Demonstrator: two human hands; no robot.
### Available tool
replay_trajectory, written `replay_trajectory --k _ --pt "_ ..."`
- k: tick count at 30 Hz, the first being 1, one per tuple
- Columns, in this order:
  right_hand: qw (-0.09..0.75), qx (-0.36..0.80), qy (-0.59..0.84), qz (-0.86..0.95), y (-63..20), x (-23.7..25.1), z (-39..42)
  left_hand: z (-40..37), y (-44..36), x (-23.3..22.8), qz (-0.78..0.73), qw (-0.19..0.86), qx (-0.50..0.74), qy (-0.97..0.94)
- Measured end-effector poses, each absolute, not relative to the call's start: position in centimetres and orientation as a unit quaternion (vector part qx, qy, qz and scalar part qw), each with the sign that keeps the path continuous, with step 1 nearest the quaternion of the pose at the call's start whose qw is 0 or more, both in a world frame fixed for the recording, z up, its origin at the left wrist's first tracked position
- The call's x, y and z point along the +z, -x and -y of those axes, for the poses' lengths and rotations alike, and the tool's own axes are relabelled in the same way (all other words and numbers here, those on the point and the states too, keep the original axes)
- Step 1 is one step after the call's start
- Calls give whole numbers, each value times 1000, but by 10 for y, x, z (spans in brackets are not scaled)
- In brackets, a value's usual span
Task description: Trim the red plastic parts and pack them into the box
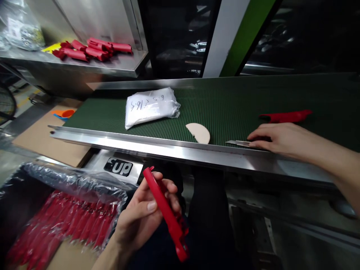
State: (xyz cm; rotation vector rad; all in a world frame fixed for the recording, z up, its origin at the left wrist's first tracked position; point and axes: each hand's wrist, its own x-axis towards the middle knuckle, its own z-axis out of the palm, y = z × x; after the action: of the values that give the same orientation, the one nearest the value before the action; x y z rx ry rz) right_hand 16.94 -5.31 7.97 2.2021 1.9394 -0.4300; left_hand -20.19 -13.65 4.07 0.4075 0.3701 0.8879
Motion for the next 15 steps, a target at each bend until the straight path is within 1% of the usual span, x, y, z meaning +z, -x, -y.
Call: replay_trajectory --k 4,10,12,14,15 --pt "87 -131 -689 -707 -178 74 51 136 203 41 -182 864 428 -190" --pt "88 -132 -662 -732 -189 69 48 137 205 40 -208 847 454 -184" --pt "69 -69 -661 -744 -188 72 54 137 205 40 -215 839 466 -183" --pt "18 63 -658 -750 -178 78 70 138 206 39 -219 832 476 -183" --pt "-26 124 -649 -750 -169 82 82 137 206 38 -222 829 479 -182"
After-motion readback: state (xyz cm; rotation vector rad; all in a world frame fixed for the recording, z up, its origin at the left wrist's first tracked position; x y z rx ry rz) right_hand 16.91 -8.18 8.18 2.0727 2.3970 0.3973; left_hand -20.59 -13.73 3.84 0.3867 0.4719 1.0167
